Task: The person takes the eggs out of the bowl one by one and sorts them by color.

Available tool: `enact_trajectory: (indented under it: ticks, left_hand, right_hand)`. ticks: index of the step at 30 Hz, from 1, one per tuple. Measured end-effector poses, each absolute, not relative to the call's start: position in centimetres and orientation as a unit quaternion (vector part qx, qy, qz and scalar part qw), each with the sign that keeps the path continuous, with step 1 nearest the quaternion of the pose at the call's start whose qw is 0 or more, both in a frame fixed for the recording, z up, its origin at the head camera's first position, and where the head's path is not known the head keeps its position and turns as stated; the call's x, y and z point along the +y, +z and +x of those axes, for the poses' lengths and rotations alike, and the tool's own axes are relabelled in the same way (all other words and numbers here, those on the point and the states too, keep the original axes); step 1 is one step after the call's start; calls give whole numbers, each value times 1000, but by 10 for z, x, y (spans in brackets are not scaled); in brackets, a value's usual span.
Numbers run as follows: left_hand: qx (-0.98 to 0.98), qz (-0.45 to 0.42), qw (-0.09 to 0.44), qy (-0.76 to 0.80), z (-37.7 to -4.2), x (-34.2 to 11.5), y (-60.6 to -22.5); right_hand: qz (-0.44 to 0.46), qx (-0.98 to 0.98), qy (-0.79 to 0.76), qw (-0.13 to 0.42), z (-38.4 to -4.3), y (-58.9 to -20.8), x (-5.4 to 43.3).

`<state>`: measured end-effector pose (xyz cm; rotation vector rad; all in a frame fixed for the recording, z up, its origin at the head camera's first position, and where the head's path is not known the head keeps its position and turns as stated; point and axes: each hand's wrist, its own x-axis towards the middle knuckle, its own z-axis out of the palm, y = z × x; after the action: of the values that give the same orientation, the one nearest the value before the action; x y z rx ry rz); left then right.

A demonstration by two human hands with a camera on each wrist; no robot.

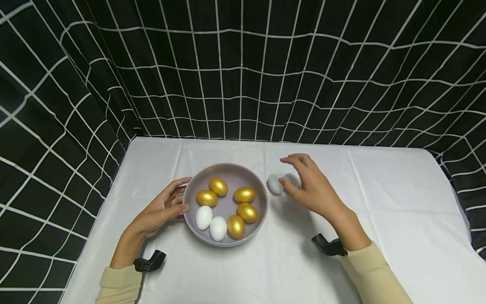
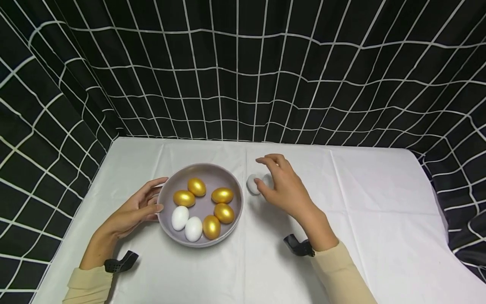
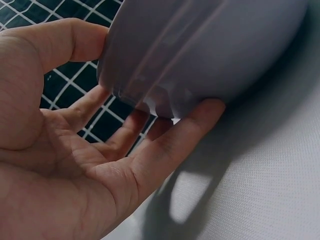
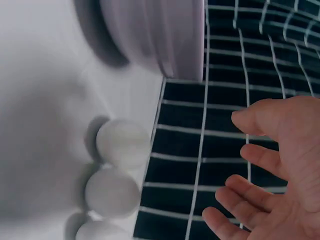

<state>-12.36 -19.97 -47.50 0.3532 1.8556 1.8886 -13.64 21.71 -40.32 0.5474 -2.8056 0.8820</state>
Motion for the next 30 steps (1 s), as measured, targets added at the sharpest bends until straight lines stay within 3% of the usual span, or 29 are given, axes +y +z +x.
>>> enact_trajectory:
  ticks: [19,30]
  left_hand:
    - [673,124,237,690,-123,-199,-479]
    - [671,125,236,691,-125,-199,-476]
  right_hand:
    - [362,-907,214,7,-134,-390,145]
    - [422,-884,198,-33,-131,-391,113]
